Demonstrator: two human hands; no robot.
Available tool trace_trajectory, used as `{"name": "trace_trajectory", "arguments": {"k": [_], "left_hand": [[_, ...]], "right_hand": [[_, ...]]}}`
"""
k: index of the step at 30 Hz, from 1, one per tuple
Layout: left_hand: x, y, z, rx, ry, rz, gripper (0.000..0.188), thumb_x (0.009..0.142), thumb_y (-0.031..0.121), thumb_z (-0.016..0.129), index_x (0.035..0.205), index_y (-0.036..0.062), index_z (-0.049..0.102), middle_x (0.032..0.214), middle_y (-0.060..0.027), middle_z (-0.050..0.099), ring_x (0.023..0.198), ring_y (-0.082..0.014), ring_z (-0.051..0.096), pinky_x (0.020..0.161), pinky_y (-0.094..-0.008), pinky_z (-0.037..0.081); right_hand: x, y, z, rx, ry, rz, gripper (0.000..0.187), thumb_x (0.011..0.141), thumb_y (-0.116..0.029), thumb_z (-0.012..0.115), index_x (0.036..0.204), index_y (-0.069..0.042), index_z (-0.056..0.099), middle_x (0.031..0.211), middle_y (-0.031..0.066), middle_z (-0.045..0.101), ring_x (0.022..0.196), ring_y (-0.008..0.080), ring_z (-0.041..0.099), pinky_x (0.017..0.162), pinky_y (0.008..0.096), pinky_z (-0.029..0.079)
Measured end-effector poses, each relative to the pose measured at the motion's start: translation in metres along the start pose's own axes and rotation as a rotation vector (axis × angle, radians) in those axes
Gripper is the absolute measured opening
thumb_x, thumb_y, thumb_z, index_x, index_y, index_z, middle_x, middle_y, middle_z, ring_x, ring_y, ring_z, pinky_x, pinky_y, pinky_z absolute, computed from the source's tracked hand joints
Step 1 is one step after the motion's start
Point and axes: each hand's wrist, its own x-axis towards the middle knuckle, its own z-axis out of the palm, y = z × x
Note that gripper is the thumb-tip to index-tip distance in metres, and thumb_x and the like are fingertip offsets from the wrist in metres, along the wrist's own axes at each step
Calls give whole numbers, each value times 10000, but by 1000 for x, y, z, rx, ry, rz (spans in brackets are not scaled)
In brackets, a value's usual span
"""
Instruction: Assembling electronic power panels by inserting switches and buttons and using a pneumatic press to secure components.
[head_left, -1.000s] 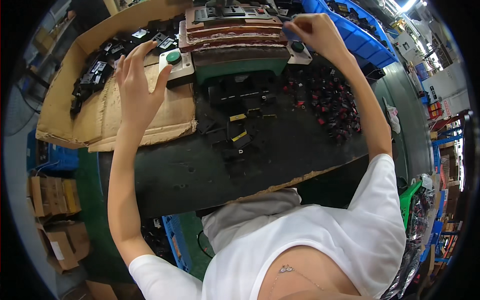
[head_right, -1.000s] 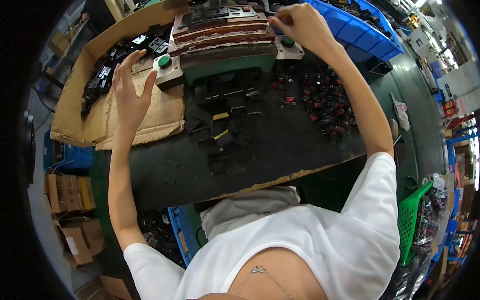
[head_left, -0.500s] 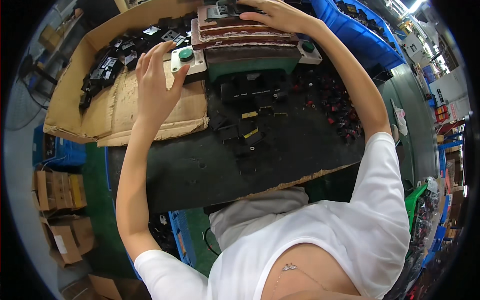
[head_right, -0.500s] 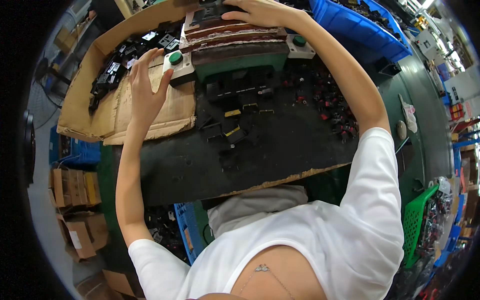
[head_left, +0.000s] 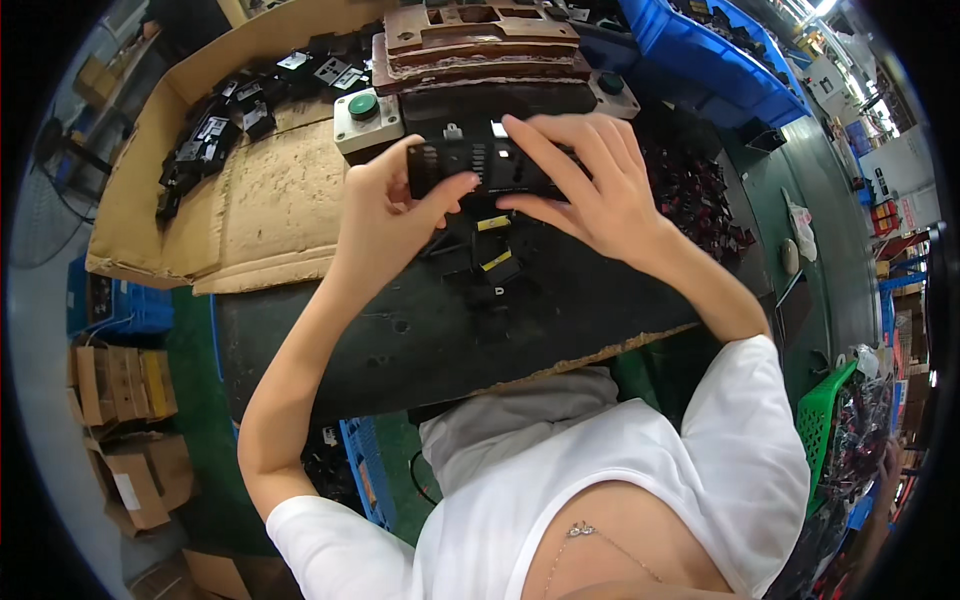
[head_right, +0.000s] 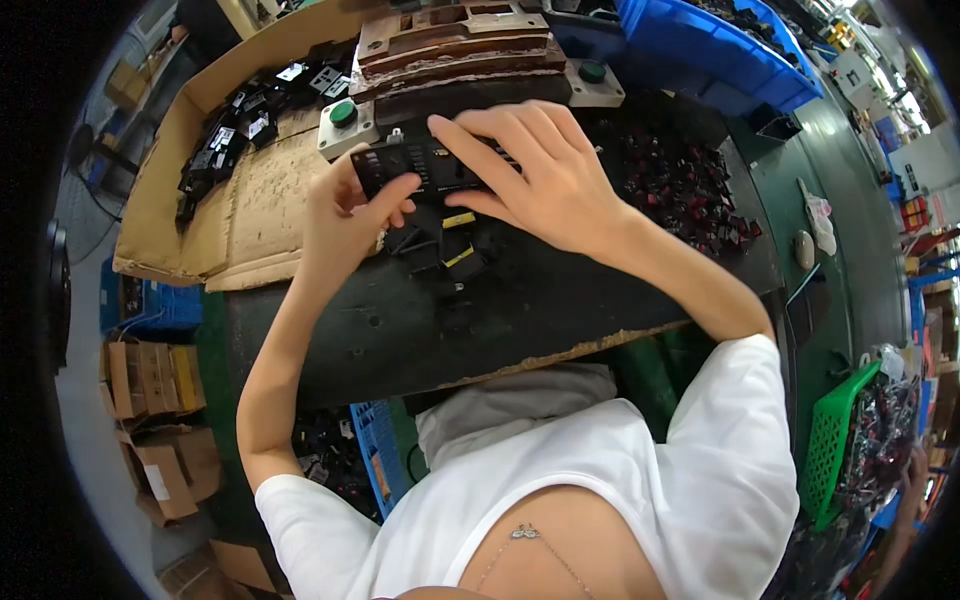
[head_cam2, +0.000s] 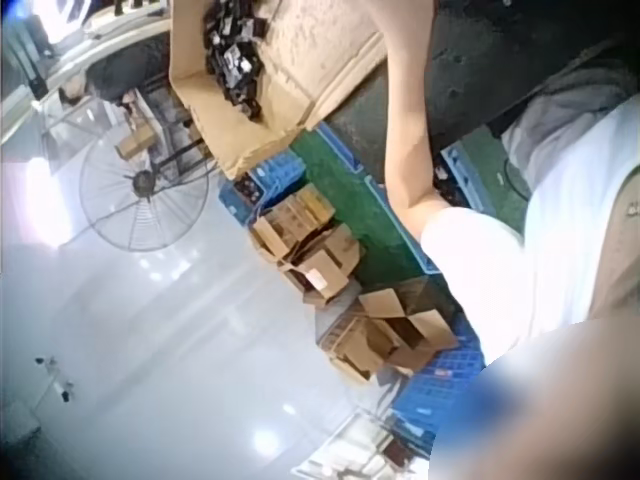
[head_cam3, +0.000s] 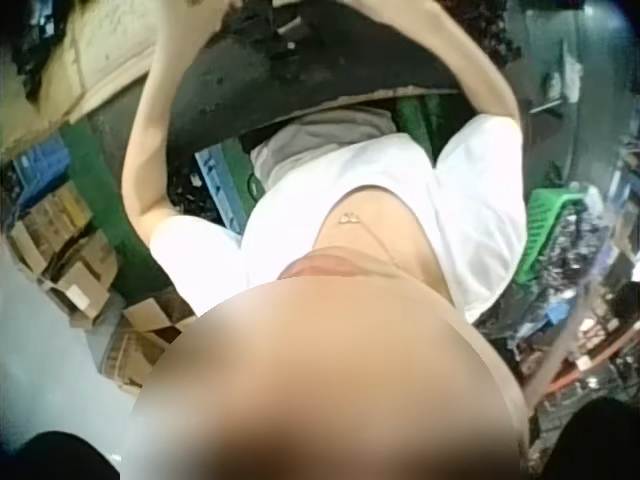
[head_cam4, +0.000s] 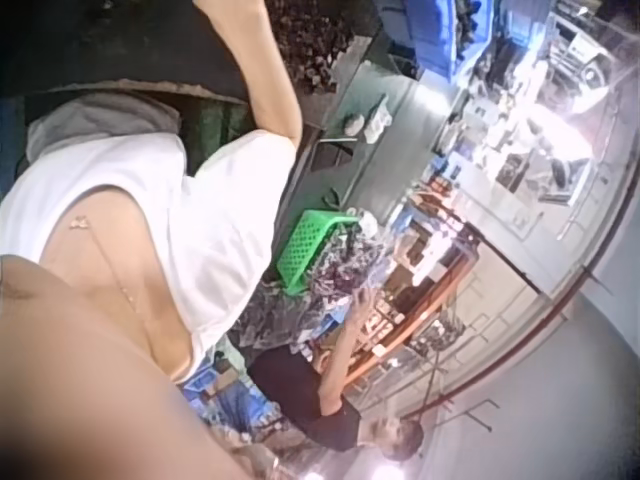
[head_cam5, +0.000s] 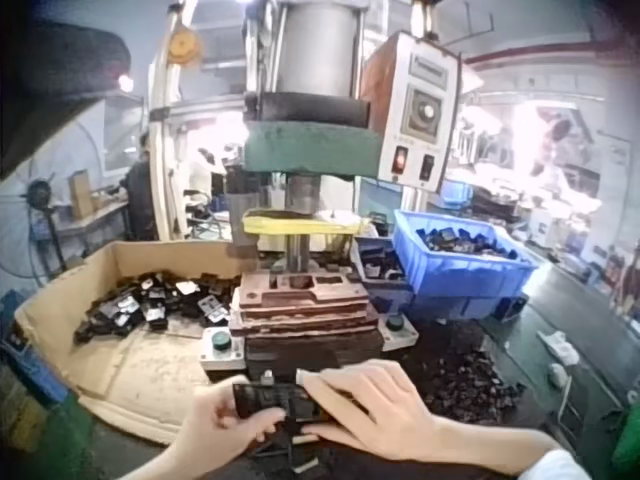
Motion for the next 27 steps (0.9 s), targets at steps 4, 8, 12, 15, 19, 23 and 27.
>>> {"name": "trace_trajectory", "arguments": {"k": [4, 8, 12, 15, 19, 23, 27], "left_hand": [[-2, -11, 5, 406, 7, 382, 272, 746, 82, 714, 706, -14, 462, 574, -91, 472, 467, -135, 373, 448, -239, 374], [-7, -10, 10, 506, -13, 511, 282, 714, 81, 728, 673, 4, 460, 556, -107, 402, 460, -217, 371, 426, -285, 348], [-8, -11, 16, 510, -20, 558, 240, 700, 76, 734, 684, 16, 502, 552, -91, 416, 452, -213, 411, 424, -287, 347], [-8, -13, 16, 530, -22, 587, 233, 685, 66, 741, 687, 17, 512, 557, -85, 429, 455, -214, 422, 424, -285, 351], [-9, -10, 13, 525, -36, 633, 241, 658, 47, 752, 669, 8, 514, 583, -90, 471, 473, -228, 453, 439, -283, 374], [-4, -2, -7, 542, -57, 621, 218, 633, 0, 754, 676, -27, 543, 648, -110, 551, 518, -217, 519, 485, -281, 427], [1, -12, -34, 493, -9, 587, 184, 653, -49, 729, 724, -54, 560, 719, -116, 607, 591, -163, 577, 525, -265, 461]], "right_hand": [[-14, 1, 9, 251, 41, 183, 456, 631, -145, 760, 1053, -59, 610, 917, 64, 554, 776, 215, 519, 663, 300, 423], [-13, -3, 6, 441, 88, 287, 289, 624, -104, 766, 881, -60, 641, 816, 60, 548, 729, 204, 505, 609, 280, 412], [-17, -4, 6, 436, 107, 269, 256, 600, -111, 780, 803, -61, 633, 797, 52, 535, 714, 197, 497, 601, 275, 405], [-19, -5, 4, 405, 98, 255, 258, 592, -121, 780, 795, -65, 630, 801, 47, 536, 718, 197, 497, 613, 277, 403], [-18, -6, -2, 321, 99, 170, 270, 587, -174, 780, 792, -82, 629, 859, 41, 564, 790, 218, 520, 702, 300, 400], [-4, 17, -21, 266, 84, 209, 439, 584, -209, 799, 960, -65, 623, 1091, 59, 561, 974, 242, 535, 876, 335, 385], [-20, 42, -10, 601, -6, 458, 342, 660, -88, 772, 962, -32, 623, 888, 46, 646, 776, 127, 619, 749, 243, 492]]}}
